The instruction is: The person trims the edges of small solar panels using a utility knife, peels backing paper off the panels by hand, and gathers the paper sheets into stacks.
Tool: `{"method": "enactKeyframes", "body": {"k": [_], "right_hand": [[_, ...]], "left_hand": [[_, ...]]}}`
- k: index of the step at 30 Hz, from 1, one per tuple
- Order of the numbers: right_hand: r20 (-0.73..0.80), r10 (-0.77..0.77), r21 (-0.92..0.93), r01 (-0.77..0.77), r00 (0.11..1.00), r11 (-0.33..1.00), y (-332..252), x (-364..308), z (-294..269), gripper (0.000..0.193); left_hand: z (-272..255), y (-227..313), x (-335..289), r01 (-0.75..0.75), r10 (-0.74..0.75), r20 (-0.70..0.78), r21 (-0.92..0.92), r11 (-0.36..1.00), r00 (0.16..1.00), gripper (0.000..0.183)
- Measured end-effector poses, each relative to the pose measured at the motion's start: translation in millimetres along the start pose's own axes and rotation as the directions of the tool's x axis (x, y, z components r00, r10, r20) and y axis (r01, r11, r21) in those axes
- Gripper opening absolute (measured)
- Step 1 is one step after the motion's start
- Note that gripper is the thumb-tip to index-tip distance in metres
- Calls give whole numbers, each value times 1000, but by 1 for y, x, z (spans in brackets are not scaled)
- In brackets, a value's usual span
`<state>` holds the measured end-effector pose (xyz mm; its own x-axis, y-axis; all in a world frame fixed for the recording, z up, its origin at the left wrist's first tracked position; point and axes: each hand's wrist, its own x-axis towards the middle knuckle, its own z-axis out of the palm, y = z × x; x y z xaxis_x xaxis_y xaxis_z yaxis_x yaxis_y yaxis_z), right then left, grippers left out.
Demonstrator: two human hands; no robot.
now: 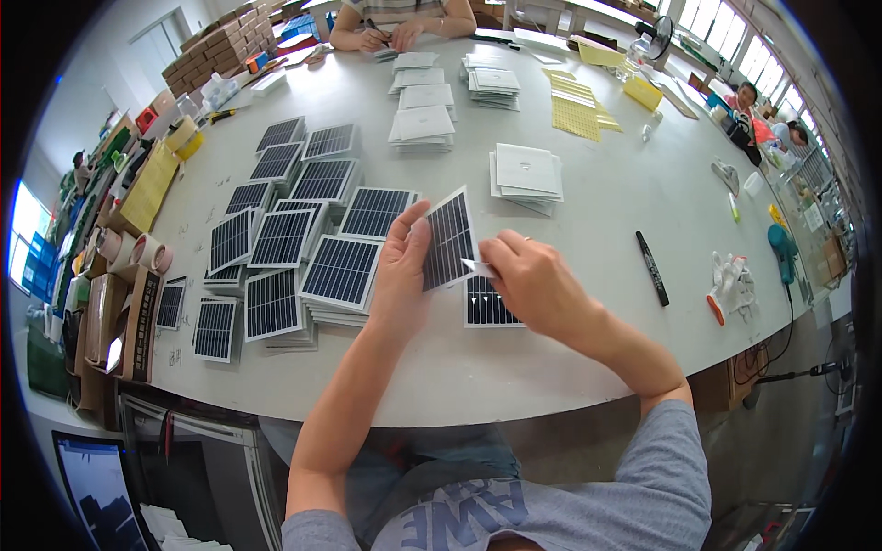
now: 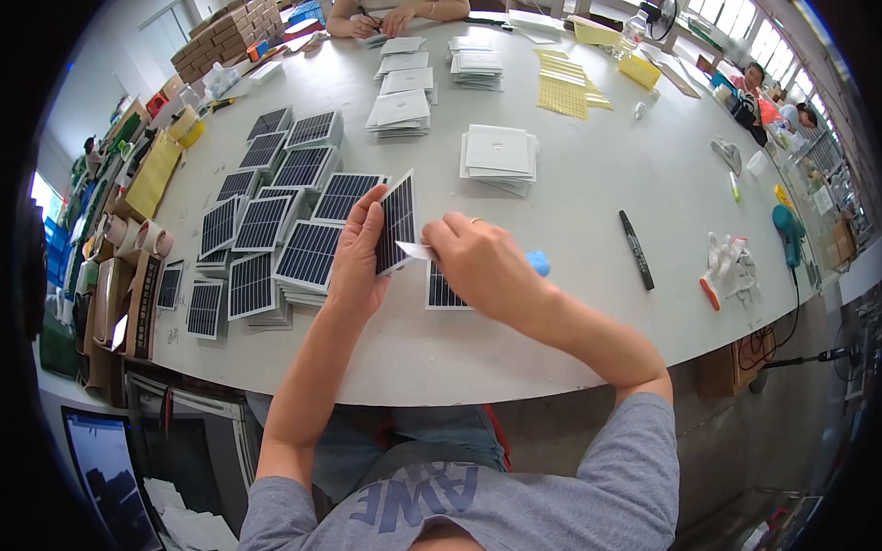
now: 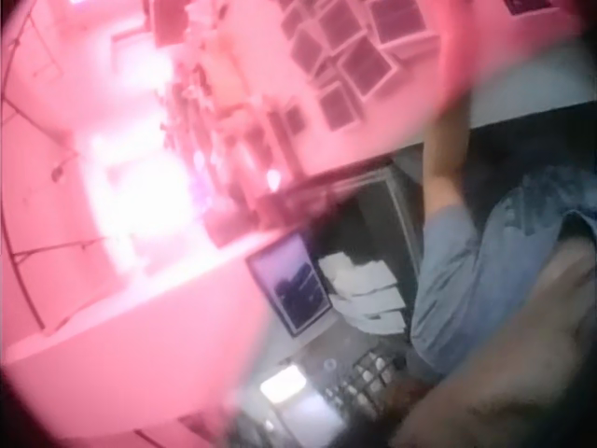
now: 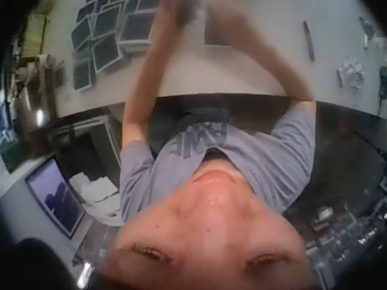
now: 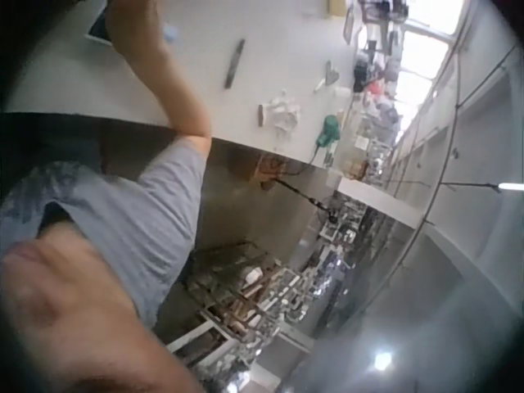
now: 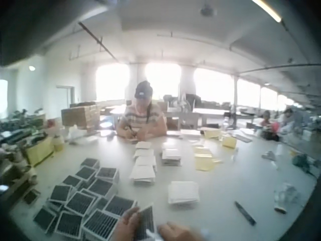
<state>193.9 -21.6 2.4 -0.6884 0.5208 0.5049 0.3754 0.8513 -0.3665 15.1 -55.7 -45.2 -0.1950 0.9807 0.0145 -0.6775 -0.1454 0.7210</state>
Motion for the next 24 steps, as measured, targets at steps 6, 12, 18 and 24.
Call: {"method": "enactKeyframes", "body": {"k": [6,12,18,24], "right_hand": [[-50,130,-211,-138,990,968,30,16,-2,11],[-66,371,-19,-373,926,928,72,27,-27,25],[287,317,352,-408,904,843,33,27,-54,34],[-48,189,110,-183,981,977,29,24,-35,21]], "left_hand": [[11,-9,-15,86,-102,159,107,991,982,33],[25,-2,-18,-118,55,146,465,878,988,43],[7,0,-13,25,-30,13,284,959,999,24],[-1,2,-8,335,-336,37,-236,912,941,22]]}}
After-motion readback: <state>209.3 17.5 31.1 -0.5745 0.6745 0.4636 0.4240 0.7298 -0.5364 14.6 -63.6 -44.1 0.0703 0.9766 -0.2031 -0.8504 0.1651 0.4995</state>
